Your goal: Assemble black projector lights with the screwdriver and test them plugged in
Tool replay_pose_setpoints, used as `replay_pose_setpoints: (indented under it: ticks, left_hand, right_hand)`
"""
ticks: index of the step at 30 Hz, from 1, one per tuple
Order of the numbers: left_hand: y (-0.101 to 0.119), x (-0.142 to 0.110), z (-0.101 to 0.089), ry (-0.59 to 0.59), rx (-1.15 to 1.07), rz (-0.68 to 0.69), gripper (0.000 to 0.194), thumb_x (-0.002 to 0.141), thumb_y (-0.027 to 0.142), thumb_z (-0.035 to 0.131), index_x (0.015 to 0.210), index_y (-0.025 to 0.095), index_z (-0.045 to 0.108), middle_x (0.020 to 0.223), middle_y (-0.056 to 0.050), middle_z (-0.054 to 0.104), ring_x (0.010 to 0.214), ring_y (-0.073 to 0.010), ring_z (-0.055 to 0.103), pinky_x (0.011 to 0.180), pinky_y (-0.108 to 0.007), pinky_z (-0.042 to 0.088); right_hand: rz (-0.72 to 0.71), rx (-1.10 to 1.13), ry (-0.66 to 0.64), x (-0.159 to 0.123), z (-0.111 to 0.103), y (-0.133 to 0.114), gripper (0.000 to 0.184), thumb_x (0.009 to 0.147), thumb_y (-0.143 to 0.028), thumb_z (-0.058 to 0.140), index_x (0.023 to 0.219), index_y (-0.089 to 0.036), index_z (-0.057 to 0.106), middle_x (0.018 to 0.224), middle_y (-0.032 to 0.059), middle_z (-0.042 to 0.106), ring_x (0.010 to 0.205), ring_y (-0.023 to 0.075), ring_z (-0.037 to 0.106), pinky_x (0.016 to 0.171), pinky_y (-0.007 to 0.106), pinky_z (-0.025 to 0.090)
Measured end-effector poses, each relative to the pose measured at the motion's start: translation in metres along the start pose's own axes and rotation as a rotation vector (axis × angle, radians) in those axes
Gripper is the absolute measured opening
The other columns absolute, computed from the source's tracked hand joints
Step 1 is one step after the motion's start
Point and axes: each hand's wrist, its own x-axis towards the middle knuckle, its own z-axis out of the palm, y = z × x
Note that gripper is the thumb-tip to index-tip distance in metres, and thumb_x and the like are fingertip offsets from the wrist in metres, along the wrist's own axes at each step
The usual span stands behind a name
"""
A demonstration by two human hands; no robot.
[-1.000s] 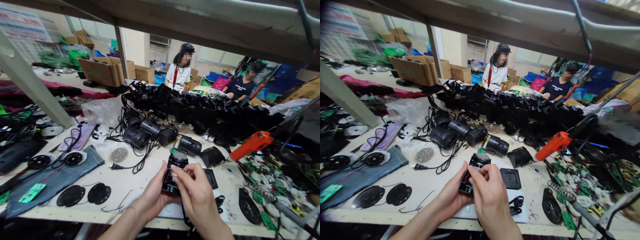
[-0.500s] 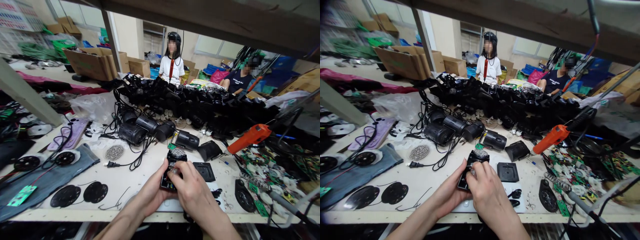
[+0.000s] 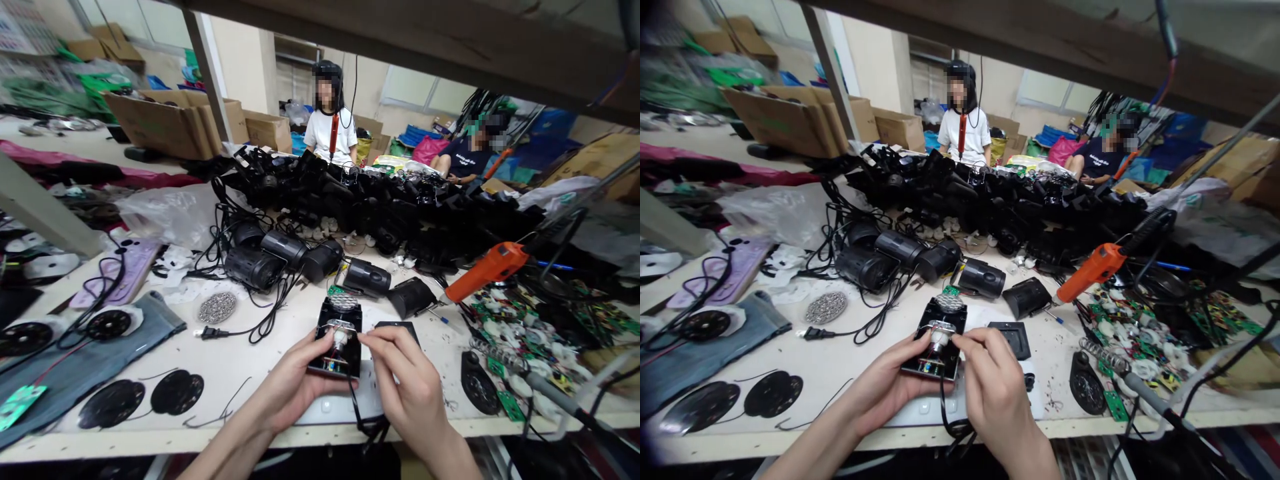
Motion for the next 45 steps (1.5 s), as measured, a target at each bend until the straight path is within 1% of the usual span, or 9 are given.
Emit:
replay_pose_setpoints:
  ticks: [4,9,20,23,26,31,35,39,45]
  left_hand:
    - [0.001,-0.002,0.001,0.018,0.023,-0.020,0.017,0.084,0.020,0.064,0.098,0.012,0.066,0.090,-0.010,0.070,0.079,-0.0233,0.066,0.070,-0.047,0.059]
    - [0.000,-0.003,0.002,-0.014,0.095,0.004,0.019,0.086,0.022,0.063,0.102,0.013,0.065,0.092,-0.011,0.070,0.084,-0.0251,0.066,0.074,-0.046,0.058]
    - [-0.002,-0.009,-0.001,-0.061,0.158,0.066,0.033,0.084,0.020,0.065,0.116,0.021,0.059,0.108,-0.009,0.067,0.095,-0.0253,0.063,0.082,-0.048,0.055]
    - [-0.003,-0.008,-0.004,-0.042,0.157,0.043,0.034,0.082,0.021,0.067,0.115,0.020,0.060,0.104,-0.009,0.067,0.091,-0.0245,0.064,0.081,-0.048,0.055]
    - [-0.004,-0.007,-0.008,-0.035,0.164,-0.001,0.038,0.080,0.021,0.068,0.117,0.020,0.060,0.105,-0.011,0.068,0.090,-0.0258,0.064,0.078,-0.048,0.055]
    - [-0.003,-0.012,-0.011,-0.096,0.154,-0.077,0.057,0.077,0.017,0.069,0.132,0.024,0.053,0.118,-0.012,0.067,0.104,-0.0314,0.063,0.086,-0.049,0.051]
    - [-0.004,-0.018,-0.009,-0.130,0.120,-0.103,0.067,0.075,0.014,0.067,0.138,0.028,0.048,0.127,-0.008,0.065,0.121,-0.0313,0.055,0.099,-0.047,0.044]
    - [-0.008,-0.019,-0.011,-0.160,0.138,-0.063,0.067,0.074,0.013,0.069,0.136,0.031,0.052,0.137,-0.004,0.058,0.133,-0.0302,0.044,0.108,-0.043,0.035]
    - [-0.013,-0.017,-0.017,-0.176,0.208,0.014,0.067,0.068,0.013,0.076,0.130,0.029,0.059,0.144,-0.005,0.052,0.138,-0.0324,0.036,0.113,-0.045,0.026]
  right_hand:
    - [0.114,0.013,0.038,-0.006,-0.003,-0.001,0.026,0.090,-0.003,0.047,0.105,-0.018,0.064,0.092,0.0071,0.058,0.085,0.0160,0.061,0.072,0.026,0.053]
    - [0.160,0.076,-0.023,-0.016,0.003,-0.004,0.021,0.090,-0.008,0.051,0.104,-0.017,0.064,0.090,0.0068,0.058,0.082,0.0156,0.061,0.071,0.026,0.052]
    - [0.233,0.120,0.025,-0.025,0.010,-0.015,0.016,0.091,-0.010,0.050,0.095,-0.017,0.063,0.084,0.0049,0.059,0.078,0.0149,0.062,0.068,0.024,0.051]
    - [0.215,0.093,0.022,-0.026,0.008,-0.014,0.014,0.090,-0.010,0.051,0.095,-0.018,0.063,0.084,0.0046,0.060,0.078,0.0149,0.062,0.068,0.024,0.051]
    - [0.254,0.026,0.091,-0.021,0.000,-0.007,0.013,0.091,-0.013,0.053,0.092,-0.019,0.064,0.084,0.0043,0.062,0.079,0.0151,0.063,0.068,0.024,0.051]
    - [0.348,0.000,0.154,-0.010,-0.011,0.007,0.010,0.090,-0.019,0.057,0.090,-0.021,0.067,0.086,0.0042,0.065,0.078,0.0158,0.064,0.067,0.023,0.052]
    - [0.477,0.129,0.166,-0.005,-0.006,0.013,0.014,0.091,-0.029,0.056,0.094,-0.020,0.067,0.091,0.0069,0.068,0.083,0.0180,0.066,0.070,0.027,0.056]
    - [0.644,0.353,0.123,0.000,0.001,0.014,0.028,0.093,-0.041,0.052,0.107,-0.019,0.062,0.097,0.0092,0.071,0.089,0.0199,0.069,0.075,0.029,0.058]
    - [0.669,0.384,0.018,0.008,0.001,0.003,0.035,0.094,-0.048,0.047,0.103,-0.019,0.065,0.092,0.0071,0.072,0.090,0.0195,0.069,0.075,0.026,0.055]
